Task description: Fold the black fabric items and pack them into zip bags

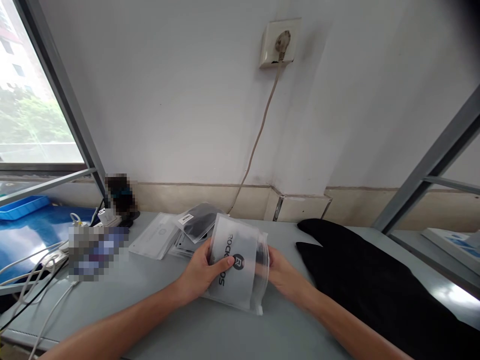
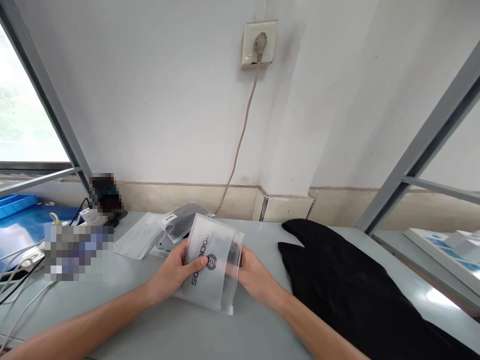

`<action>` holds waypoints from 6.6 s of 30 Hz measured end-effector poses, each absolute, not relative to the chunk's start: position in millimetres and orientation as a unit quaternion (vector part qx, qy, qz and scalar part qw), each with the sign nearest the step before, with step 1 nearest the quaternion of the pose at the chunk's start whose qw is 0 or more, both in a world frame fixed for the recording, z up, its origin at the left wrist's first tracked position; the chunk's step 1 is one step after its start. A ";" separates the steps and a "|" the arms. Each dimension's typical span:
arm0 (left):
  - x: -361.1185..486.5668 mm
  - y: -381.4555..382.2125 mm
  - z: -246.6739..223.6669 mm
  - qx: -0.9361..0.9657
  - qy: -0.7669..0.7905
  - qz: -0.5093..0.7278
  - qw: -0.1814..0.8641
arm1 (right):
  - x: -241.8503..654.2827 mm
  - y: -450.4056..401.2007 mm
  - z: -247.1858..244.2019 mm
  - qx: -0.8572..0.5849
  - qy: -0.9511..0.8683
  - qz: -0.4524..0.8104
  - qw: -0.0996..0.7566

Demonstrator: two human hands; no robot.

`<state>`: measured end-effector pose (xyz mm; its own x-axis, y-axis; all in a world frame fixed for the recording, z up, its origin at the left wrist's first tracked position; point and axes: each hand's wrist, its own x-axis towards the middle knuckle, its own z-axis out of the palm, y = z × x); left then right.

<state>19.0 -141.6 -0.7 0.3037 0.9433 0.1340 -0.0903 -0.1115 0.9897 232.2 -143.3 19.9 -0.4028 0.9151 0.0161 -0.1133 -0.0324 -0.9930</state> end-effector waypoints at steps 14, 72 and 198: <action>16.7 -142.4 7.6 0.529 0.439 0.549 0.475 | 235.6 -134.3 8.5 -0.390 -0.433 0.620 0.526; 15.5 -141.9 3.6 0.486 0.465 0.511 0.535 | 245.4 -136.0 13.8 -0.360 -0.631 0.517 0.453; 19.9 -139.5 -8.4 0.658 0.362 0.316 0.579 | 238.4 -133.9 -0.1 -0.391 -0.709 0.485 0.329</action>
<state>19.9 -139.5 -8.4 0.5380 0.8429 -0.0026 0.1099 -0.0671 0.9917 238.4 -133.9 -0.1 -0.4771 0.8745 0.0877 0.2348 0.2230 -0.9461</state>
